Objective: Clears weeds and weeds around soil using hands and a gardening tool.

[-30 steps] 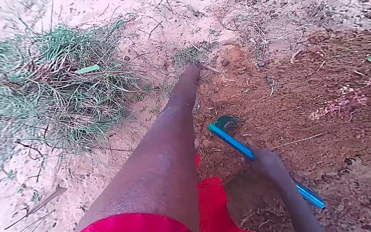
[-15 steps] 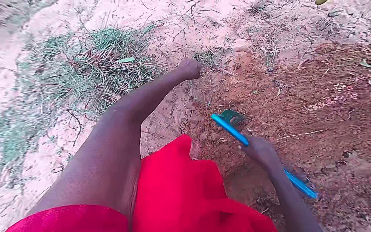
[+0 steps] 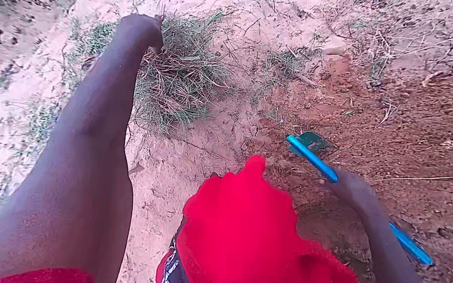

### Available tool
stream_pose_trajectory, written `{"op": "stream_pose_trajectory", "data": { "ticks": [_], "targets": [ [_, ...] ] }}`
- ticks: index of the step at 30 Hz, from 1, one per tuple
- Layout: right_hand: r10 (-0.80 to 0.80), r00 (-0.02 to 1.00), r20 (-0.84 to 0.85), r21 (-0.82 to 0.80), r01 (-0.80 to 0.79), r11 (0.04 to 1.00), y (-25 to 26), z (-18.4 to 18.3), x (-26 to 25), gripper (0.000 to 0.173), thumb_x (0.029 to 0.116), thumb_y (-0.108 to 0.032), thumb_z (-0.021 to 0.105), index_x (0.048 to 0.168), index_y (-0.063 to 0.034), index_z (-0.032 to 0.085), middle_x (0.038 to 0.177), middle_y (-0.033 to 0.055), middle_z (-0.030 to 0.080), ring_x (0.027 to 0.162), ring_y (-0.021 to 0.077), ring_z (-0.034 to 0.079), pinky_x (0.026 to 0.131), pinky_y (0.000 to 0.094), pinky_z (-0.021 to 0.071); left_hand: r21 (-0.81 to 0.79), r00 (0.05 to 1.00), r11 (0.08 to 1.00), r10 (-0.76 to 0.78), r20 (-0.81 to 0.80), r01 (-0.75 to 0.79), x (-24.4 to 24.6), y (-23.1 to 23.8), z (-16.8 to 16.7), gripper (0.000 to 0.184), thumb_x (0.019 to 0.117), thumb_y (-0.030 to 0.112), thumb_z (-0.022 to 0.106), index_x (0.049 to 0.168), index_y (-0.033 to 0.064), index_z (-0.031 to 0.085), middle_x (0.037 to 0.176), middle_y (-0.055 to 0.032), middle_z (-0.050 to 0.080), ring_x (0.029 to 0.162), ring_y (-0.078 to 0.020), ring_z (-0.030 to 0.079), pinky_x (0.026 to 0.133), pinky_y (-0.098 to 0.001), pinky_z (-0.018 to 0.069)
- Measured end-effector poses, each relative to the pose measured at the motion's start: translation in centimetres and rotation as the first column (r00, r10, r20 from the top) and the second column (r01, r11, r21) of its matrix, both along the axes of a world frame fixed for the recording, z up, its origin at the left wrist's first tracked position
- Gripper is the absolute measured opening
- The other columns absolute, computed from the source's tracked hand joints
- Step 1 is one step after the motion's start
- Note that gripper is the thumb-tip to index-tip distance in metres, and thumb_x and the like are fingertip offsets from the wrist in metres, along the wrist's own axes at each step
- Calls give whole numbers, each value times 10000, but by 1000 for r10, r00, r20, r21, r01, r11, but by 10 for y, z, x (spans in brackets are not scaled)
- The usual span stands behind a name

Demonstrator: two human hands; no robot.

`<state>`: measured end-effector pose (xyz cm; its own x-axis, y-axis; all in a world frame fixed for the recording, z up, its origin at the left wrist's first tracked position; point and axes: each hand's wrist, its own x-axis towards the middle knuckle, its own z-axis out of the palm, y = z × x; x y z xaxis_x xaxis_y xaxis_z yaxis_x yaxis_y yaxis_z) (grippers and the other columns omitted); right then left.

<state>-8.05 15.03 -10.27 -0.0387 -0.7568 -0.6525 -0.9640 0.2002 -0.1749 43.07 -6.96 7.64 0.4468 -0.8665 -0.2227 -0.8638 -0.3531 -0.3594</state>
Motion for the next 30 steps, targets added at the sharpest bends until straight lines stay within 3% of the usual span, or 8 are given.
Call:
{"op": "stream_pose_trajectory", "data": {
  "ticks": [2, 4, 7, 10, 14, 19, 24, 30],
  "targets": [
    [-31, 999, -6, -27, 31, 999, -1, 1, -9, 419, 982, -295, 715, 1346, -98, 649, 1155, 271, 697, 1110, 481, 649, 914, 695, 467, -169, 989, 977, -140, -57, 128, -26, 9, -10, 396, 923, 51, 660, 1282, -101, 588, 1291, -410, 570, 1261, -612, 509, 956, -805, 383],
    [-59, 998, -30, -33, 58, 998, -4, 4, -16, 435, 976, -298, 721, 1353, -95, 642, 1145, 291, 688, 1101, 499, 642, 894, 713, 455, -307, 925, 902, -356, -135, 302, -73, 17, -33, 293, 1030, 131, 509, 1170, -81, 655, 1227, -368, 631, 1227, -567, 569, 974, -747, 420],
    [-58, 998, -34, -25, 57, 998, -6, 3, -20, 425, 971, -308, 725, 1329, -89, 656, 1150, 295, 681, 1101, 506, 633, 884, 727, 446, -340, 612, 758, -651, -450, 557, -149, 17, -112, 347, 1083, 243, 475, 1130, -26, 688, 1082, -281, 697, 1089, -477, 666, 922, -673, 486],
    [-63, 997, -52, -6, 63, 998, -5, 3, -15, 410, 978, -310, 721, 1310, -78, 657, 1144, 294, 680, 1097, 500, 636, 884, 721, 447, -233, 398, 665, -651, -646, 710, -223, 10, -199, 348, 1095, 167, 440, 1349, 30, 635, 1267, -252, 669, 1211, -442, 634, 1022, -631, 476],
    [-79, 995, -62, 7, 80, 997, -4, 1, -14, 398, 981, -310, 713, 1317, -102, 661, 1137, 279, 687, 1095, 485, 640, 890, 705, 455, -91, 566, 795, -502, -654, 600, -277, -5, -273, 481, 995, 115, 604, 1445, -31, 523, 1444, -282, 537, 1394, -456, 472, 1101, -613, 432],
    [-82, 996, -41, -5, 82, 997, -1, -1, -16, 368, 980, -286, 718, 1297, -103, 681, 1115, 277, 696, 1077, 486, 647, 891, 698, 458, -5, 650, 785, -517, -556, 619, -295, 21, -288, 671, 891, 314, 738, 1393, -87, 546, 1541, -311, 407, 1480, -480, 314, 1136, -657, 343],
    [-82, 996, -29, 23, 83, 996, -3, 1, -19, 337, 986, -289, 709, 1277, -121, 694, 1105, 261, 701, 1063, 469, 652, 881, 689, 460, 98, 600, 757, -424, -678, 646, -290, 75, -273, 436, 1005, 324, 594, 1249, -33, 657, 1291, -276, 635, 1281, -454, 562, 1036, -641, 445],
    [-67, 998, -2, 15, 67, 998, 0, -3, -24, 328, 985, -313, 707, 1240, -106, 698, 1058, 246, 701, 1018, 450, 655, 847, 678, 462, -156, 614, 892, -409, -675, 423, -258, 34, -247, 428, 1074, 146, 387, 1470, 150, 550, 1221, -242, 694, 1169, -440, 661, 948, -638, 502]
  ]
}}
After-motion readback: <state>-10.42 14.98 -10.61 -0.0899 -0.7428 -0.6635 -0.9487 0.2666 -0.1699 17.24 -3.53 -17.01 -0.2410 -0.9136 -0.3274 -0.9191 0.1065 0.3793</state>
